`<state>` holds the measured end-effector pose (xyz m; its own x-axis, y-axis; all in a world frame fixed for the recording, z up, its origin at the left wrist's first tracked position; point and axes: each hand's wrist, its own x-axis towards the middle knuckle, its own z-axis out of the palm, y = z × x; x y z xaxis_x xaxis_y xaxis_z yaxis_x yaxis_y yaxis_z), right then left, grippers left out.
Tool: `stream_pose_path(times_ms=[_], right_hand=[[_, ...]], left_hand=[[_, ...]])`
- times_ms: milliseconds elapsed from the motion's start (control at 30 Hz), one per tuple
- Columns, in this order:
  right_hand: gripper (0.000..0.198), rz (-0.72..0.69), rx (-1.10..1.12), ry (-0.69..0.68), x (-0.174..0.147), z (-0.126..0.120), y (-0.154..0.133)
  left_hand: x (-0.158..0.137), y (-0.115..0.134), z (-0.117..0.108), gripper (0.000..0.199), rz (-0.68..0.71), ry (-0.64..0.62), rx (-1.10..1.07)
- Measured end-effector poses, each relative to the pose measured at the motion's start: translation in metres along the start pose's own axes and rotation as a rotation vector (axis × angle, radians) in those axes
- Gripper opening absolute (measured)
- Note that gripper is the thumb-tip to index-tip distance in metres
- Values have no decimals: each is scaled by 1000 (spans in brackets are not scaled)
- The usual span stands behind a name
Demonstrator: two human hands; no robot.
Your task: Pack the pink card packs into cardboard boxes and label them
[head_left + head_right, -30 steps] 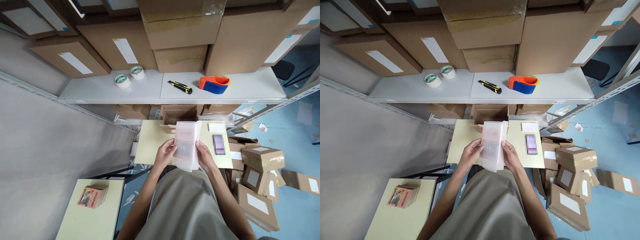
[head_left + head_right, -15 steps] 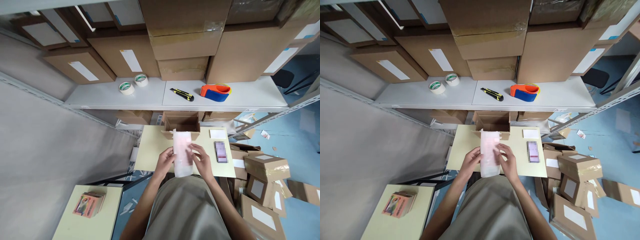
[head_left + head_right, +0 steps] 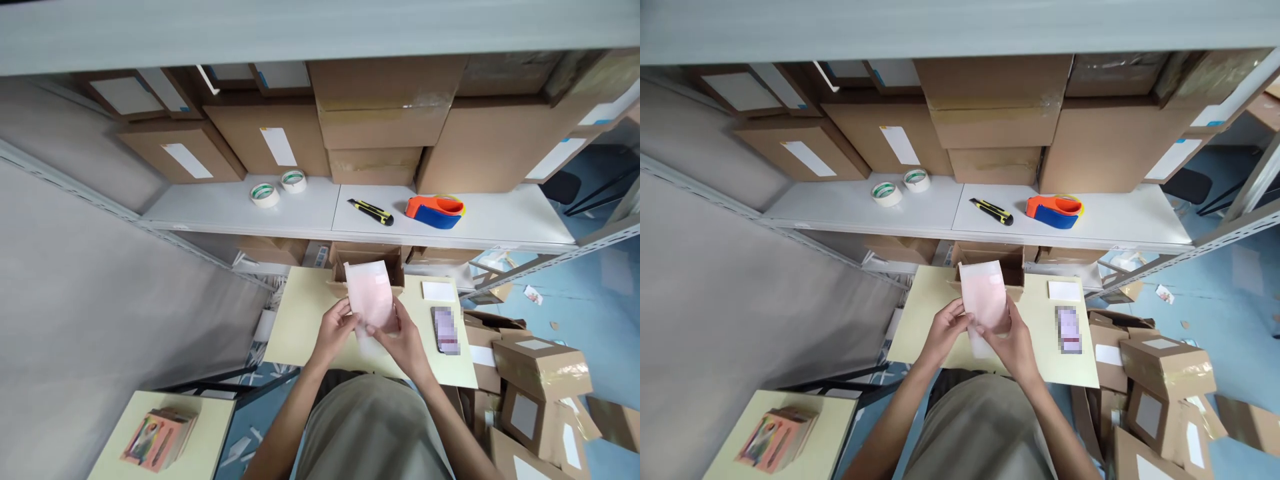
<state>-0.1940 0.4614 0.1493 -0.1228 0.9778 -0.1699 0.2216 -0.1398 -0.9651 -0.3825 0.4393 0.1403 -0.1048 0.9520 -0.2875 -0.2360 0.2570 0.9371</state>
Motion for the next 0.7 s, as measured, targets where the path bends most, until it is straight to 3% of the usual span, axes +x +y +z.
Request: stream_pose_path(times_ms=[133,300,467,700], right_hand=[[93,-104,-94,111,34,8,-4],[84,-235,-256,70,87,4,-17],[73,-420,-452,-95,139,-2,-16],[68,-553,-620,-255,178,-1,-4]], left_hand=[[24,11,6,43,143,55,55],[69,20,4,30,246,120,247],[107,24,-2,6,157,192,648],[121,14,-4,15,46,232,963]])
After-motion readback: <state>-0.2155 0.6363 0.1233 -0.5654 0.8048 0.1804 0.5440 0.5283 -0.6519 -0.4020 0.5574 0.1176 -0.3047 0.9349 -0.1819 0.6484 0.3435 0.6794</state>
